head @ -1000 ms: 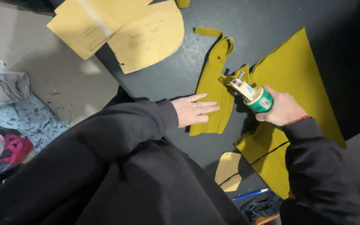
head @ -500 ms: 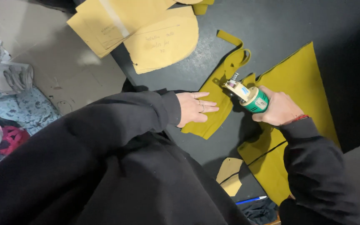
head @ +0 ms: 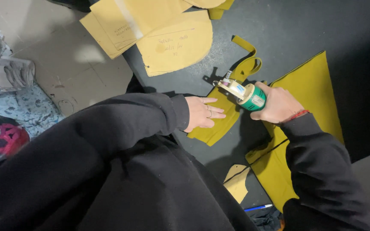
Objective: The person uses a rotary cutter to cut a piece of mustard-yellow fabric on a dark table, following a paper pattern. They then use scissors to trim the edges of the cut fabric and stack the finished pieces.
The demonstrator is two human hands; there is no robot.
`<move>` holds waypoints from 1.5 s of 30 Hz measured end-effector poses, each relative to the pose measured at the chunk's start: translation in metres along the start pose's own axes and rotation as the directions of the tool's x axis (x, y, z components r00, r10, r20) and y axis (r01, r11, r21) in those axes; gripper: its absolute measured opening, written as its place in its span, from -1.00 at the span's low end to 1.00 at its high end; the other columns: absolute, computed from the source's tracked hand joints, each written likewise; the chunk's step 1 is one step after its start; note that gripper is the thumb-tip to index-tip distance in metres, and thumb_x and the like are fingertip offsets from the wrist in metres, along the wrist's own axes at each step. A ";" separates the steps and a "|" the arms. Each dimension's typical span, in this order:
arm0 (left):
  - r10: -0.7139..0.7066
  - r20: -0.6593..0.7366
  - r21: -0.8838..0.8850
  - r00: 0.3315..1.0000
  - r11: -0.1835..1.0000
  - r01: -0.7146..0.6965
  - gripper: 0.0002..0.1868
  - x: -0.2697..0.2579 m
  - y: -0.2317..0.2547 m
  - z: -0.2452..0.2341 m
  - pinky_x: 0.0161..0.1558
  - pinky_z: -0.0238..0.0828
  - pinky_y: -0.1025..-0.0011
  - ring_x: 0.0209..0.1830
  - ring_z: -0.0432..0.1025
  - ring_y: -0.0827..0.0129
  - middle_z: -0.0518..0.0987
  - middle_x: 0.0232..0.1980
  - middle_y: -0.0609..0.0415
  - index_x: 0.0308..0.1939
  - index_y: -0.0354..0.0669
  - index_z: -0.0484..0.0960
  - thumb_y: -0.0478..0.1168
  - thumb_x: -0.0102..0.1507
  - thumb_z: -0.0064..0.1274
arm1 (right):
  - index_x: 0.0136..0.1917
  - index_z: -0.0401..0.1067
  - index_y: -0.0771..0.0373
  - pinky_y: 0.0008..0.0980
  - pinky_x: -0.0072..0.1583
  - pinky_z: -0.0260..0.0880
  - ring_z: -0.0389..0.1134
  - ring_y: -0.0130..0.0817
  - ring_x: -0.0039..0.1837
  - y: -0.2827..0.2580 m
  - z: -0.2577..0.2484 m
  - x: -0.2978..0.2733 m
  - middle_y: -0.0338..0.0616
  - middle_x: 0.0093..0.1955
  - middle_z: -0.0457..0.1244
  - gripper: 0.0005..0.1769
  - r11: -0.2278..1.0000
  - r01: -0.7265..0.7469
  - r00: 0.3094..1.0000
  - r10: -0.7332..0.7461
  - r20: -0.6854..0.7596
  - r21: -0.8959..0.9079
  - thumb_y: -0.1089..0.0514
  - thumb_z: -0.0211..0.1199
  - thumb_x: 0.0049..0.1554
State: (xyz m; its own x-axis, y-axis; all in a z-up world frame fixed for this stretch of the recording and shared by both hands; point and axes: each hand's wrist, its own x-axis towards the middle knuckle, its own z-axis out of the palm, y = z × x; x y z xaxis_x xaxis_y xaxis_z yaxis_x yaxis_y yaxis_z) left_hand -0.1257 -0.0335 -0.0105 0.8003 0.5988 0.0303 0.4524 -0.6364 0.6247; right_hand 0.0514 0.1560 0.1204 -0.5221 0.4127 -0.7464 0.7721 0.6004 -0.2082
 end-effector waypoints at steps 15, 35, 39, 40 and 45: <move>-0.337 -0.143 -0.163 0.931 0.936 0.313 -0.66 -0.010 0.081 0.014 0.50 -0.21 -0.14 0.61 -0.03 -0.01 0.09 0.56 -0.37 -0.13 -0.10 0.57 -0.23 0.01 0.15 | 0.25 0.35 0.23 -0.13 0.05 0.44 0.45 0.05 0.03 -0.033 0.059 -0.064 0.11 -0.03 0.39 -0.24 0.885 0.122 0.887 0.107 -0.450 0.450 0.06 0.48 -0.21; -0.407 0.140 0.467 0.903 0.831 0.302 -0.72 0.103 0.020 0.005 0.21 0.15 0.10 0.21 0.40 0.22 0.57 0.12 0.13 -0.02 0.22 0.73 -0.03 0.27 -0.03 | 0.34 0.33 0.34 0.03 0.26 0.29 0.28 0.16 0.29 -0.077 0.300 -0.108 0.21 0.21 0.29 -0.10 0.610 -0.312 0.161 0.790 -0.592 0.729 -0.16 0.58 -0.10; -0.286 0.210 0.024 0.935 0.957 0.288 -0.46 0.027 0.005 -0.051 0.02 0.41 0.15 0.15 0.46 0.06 0.56 0.11 -0.05 0.03 0.13 0.64 -0.04 -0.04 0.34 | 0.35 0.36 0.32 0.03 0.33 0.28 0.27 0.18 0.30 -0.071 0.327 -0.090 0.17 0.22 0.29 -0.08 0.642 -0.420 0.074 0.729 -0.680 0.642 -0.18 0.62 -0.11; -0.277 0.214 0.024 0.937 0.960 0.279 -0.46 -0.004 0.004 -0.074 0.02 0.41 0.15 0.15 0.46 0.06 0.56 0.11 -0.05 0.03 0.13 0.64 -0.04 -0.04 0.34 | 0.35 0.36 0.32 0.03 0.33 0.28 0.27 0.18 0.30 -0.077 0.322 -0.089 0.17 0.22 0.29 -0.08 0.634 -0.424 0.067 0.734 -0.676 0.646 -0.18 0.62 -0.11; -0.494 -0.316 -0.639 0.810 0.742 0.204 -0.32 -0.163 -0.050 -0.134 0.22 0.41 0.20 0.22 0.48 0.05 0.59 0.20 -0.20 0.23 -0.26 0.50 -0.01 0.11 0.28 | 0.44 0.35 0.39 0.07 0.35 0.24 0.26 0.18 0.32 -0.138 0.191 -0.058 0.24 0.28 0.28 -0.18 0.830 -0.425 0.143 0.455 -0.879 0.361 -0.03 0.48 0.03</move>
State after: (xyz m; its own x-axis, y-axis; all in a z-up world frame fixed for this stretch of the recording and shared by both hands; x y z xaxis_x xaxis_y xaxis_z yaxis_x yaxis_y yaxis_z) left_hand -0.3312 -0.0338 0.0578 0.3000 0.9532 -0.0375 0.2475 -0.0398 0.9681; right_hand 0.0444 -0.0820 0.0715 -0.0411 0.9342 0.3544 0.9936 0.0757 -0.0843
